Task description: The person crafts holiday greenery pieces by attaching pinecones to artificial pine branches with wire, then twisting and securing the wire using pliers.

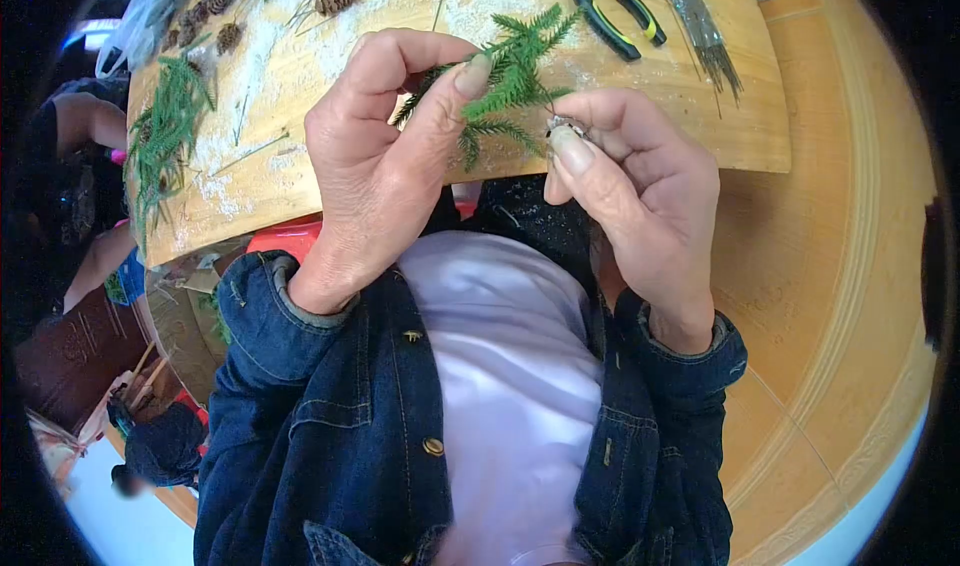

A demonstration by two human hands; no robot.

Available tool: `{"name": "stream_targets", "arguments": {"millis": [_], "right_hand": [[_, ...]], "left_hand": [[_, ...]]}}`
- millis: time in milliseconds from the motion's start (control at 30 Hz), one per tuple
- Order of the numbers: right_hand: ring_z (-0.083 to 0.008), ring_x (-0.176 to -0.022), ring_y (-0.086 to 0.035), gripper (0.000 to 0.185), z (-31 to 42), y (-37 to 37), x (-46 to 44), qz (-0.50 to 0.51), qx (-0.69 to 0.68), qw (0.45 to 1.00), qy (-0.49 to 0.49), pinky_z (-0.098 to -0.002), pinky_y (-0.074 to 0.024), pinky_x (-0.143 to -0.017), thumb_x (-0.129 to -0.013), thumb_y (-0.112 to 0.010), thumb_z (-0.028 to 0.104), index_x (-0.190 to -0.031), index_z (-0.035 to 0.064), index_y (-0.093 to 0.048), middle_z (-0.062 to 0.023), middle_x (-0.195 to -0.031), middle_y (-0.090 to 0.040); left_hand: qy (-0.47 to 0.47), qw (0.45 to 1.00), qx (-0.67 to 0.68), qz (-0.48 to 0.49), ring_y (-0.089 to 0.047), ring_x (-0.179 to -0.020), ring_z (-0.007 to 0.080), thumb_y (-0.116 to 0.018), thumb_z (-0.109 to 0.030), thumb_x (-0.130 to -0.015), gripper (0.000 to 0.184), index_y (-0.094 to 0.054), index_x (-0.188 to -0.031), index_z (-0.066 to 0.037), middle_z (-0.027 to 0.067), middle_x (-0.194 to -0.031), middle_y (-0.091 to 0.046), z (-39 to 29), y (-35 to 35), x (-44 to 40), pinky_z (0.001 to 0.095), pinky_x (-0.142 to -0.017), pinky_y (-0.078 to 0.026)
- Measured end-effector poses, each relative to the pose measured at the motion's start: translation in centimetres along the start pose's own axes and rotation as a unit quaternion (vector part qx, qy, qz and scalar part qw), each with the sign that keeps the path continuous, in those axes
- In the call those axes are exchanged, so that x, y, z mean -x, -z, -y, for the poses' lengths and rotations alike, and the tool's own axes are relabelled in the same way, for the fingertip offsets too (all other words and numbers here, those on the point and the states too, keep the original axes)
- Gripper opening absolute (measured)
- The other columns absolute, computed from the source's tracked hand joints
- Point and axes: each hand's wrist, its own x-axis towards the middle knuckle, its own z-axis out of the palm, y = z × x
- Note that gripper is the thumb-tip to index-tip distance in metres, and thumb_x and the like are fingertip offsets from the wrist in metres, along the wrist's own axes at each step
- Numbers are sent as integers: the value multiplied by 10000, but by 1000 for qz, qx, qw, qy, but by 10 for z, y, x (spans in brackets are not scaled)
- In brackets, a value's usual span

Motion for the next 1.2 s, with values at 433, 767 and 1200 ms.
{"name": "stream_targets", "arguments": {"millis": [433, 767, 1200], "right_hand": [[5, -429, -267, 271, 4, 13, -5, 38, -154, 984, -76, -161, -183, -397, -948, -445, 143, -1071, -69, -559, -62, -643, -549], [-2, -420, -258, 287, 2, 13, -2, 50, -160, 984, -68, -157, -187, -392, -957, -419, 144, -1105, -76, -530, -89, -642, -550], [-40, -545, -401, 293, -10, 10, 0, 86, -150, 985, -18, -168, -251, -460, -944, -470, 165, -1106, -74, -521, -76, -691, -547]], "left_hand": [[-220, 940, -241, 96, -523, -782, 94, -619, -13, -853, 83, -602, -921, 30, 31, -851, -583, -2, 4, 1, 215, -704, -416], [-15, 995, 90, -40, -537, -774, 63, -608, -54, -871, 115, -609, -966, 11, 21, -901, -609, 2, -8, 4, 196, -688, -420], [156, 967, 181, 91, -548, -882, 83, -565, -115, -902, 161, -597, -1006, 3, 35, -959, -614, -10, -2, 8, 217, -818, -409]]}}
